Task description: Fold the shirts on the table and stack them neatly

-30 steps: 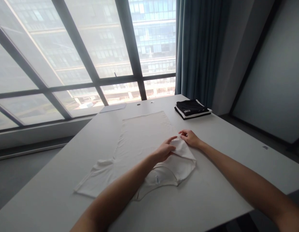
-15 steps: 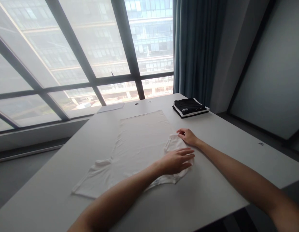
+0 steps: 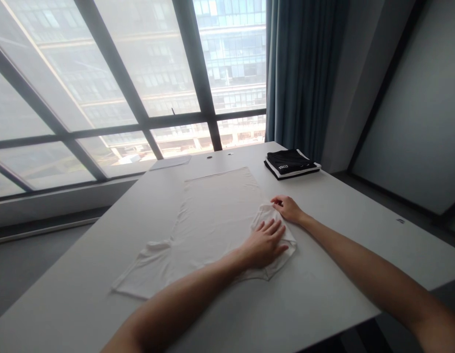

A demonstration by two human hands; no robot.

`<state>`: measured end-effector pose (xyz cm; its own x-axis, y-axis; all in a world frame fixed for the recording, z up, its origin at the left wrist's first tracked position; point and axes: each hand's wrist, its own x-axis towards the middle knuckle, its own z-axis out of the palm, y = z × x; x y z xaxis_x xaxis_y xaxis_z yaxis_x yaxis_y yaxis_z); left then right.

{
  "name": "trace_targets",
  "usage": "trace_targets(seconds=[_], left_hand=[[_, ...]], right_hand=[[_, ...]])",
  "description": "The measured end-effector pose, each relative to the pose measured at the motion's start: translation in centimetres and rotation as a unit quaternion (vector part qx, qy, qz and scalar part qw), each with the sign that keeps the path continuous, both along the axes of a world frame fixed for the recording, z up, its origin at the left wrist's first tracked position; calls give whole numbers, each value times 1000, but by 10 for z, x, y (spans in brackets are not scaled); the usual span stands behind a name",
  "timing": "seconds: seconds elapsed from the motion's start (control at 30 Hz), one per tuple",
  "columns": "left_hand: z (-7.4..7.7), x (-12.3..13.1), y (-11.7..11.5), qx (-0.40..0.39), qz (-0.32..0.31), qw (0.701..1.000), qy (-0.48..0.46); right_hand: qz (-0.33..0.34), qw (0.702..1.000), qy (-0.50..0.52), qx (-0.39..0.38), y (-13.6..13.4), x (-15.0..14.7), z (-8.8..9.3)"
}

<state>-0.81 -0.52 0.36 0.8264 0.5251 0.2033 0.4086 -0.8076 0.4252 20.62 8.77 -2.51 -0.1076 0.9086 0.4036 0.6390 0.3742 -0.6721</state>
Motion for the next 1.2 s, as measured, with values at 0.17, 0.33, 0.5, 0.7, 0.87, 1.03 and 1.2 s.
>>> trace_targets(seconds=[0.17, 0.33, 0.5, 0.7, 0.87, 1.03, 1.2], left_hand=[[2, 2, 4, 26, 52, 998, -7], [2, -1, 12, 57, 70, 996, -7], [-4, -4, 24, 67, 142, 987, -20], [-8, -6, 27, 40, 156, 986, -31], [-6, -4, 23, 38, 128, 991, -32], [-6, -3, 21, 47, 120, 991, -30], [-5, -3, 20, 66, 115, 991, -23]], right_hand=[[-8, 1000, -11, 10, 1, 1, -2], [-16, 1000, -6, 21, 1, 0, -2], [-16, 999, -39, 28, 0, -1, -2], [-63, 996, -22, 55, 0, -1, 1], [56, 991, -50, 111, -8, -6, 9], [47, 993, -78, 74, -9, -10, 4], [-29, 998, -55, -7, 12, -15, 9]])
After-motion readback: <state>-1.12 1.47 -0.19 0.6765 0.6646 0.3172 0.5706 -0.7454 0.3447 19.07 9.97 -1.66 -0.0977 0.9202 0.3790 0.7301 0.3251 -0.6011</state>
